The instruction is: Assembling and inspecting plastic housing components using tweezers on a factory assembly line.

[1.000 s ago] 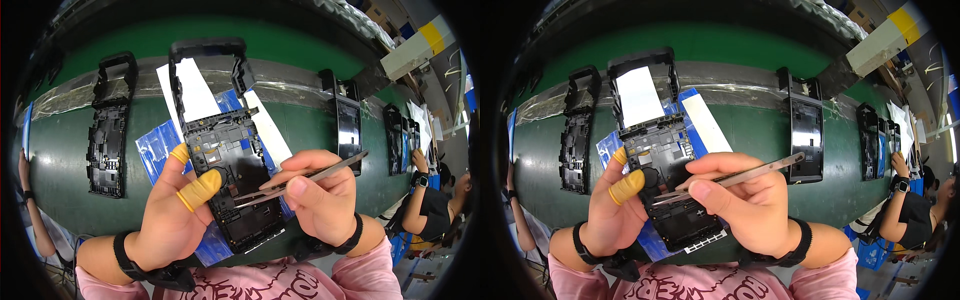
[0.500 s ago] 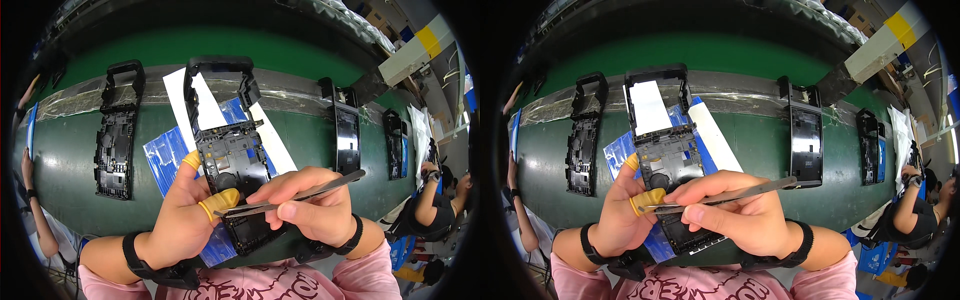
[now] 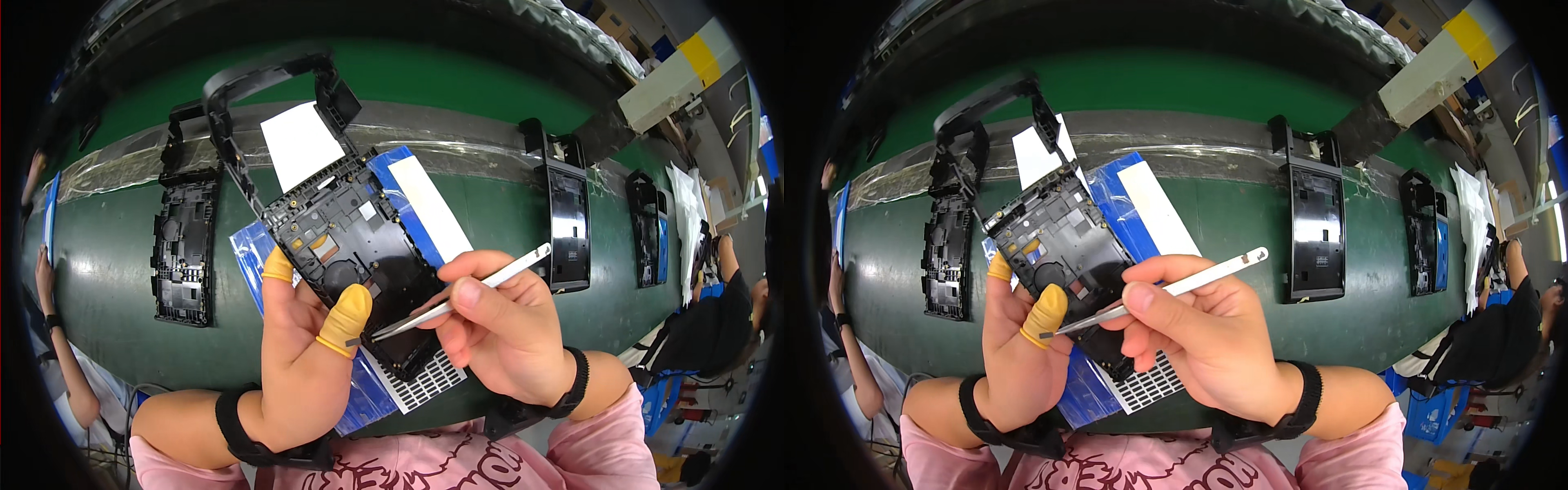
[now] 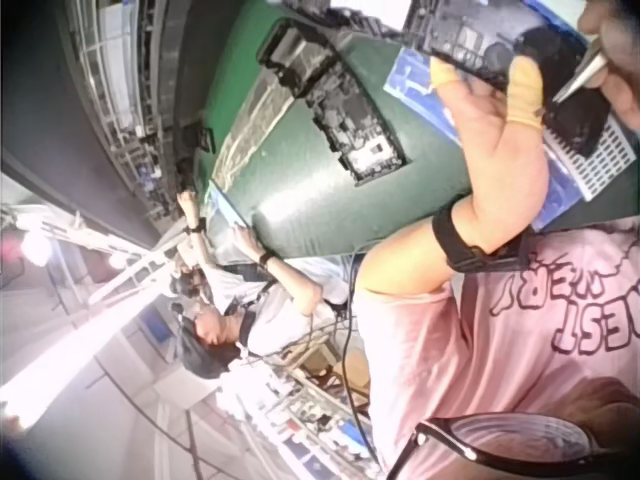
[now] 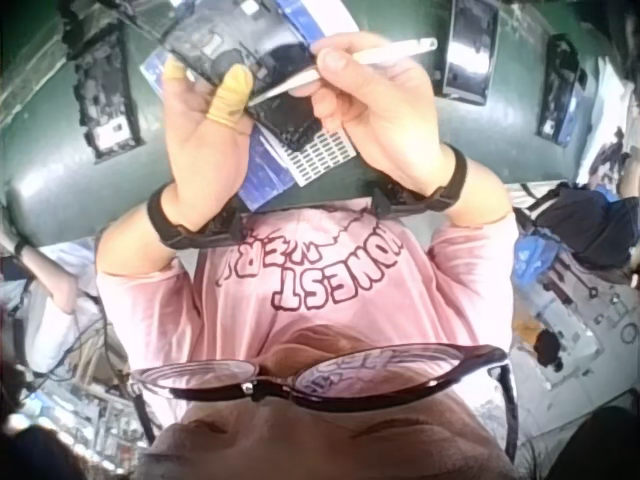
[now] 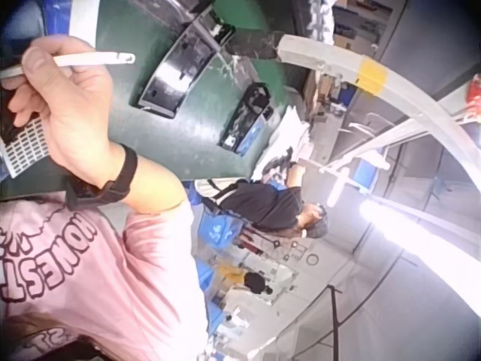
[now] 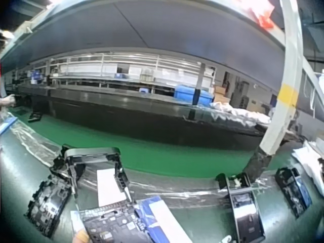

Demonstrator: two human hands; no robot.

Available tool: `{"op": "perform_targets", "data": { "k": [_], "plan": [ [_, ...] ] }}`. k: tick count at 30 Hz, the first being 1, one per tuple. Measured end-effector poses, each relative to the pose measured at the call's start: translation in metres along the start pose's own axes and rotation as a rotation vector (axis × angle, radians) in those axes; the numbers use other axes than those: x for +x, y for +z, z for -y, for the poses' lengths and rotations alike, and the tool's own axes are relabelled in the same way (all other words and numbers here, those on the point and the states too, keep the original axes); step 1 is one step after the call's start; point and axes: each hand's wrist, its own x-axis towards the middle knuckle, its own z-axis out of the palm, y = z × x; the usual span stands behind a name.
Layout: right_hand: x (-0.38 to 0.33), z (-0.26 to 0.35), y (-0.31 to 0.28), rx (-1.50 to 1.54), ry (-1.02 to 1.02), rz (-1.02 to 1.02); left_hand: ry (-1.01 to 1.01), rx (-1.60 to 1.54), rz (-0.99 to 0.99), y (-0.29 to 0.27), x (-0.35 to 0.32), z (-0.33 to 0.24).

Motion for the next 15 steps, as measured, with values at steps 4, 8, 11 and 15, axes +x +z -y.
{"op": "perform_targets", "data": {
  "k": [4, 8, 11, 15],
  "plan": [
    [0.0010, -0.0048, -0.0001, 0.001, 0.012, 0.005, 0.054, 0.032, 0.040, -0.0015, -0.0005, 0.0037],
    [0.0006, -0.0052, -0.0019, -0.008, 0.009, -0.005, 0.053, 0.042, 0.012, -0.0017, 0.0011, 0.0038],
    [0.0010, -0.0066, -0.0017, -0.009, 0.006, -0.013, 0.061, 0.030, -0.001, -0.0021, 0.0004, 0.0039],
    [0.0008, -0.0078, -0.0007, 0.013, 0.022, -0.021, 0.055, 0.036, 0.042, -0.0046, -0.0006, 0.0032]
  ]
}}
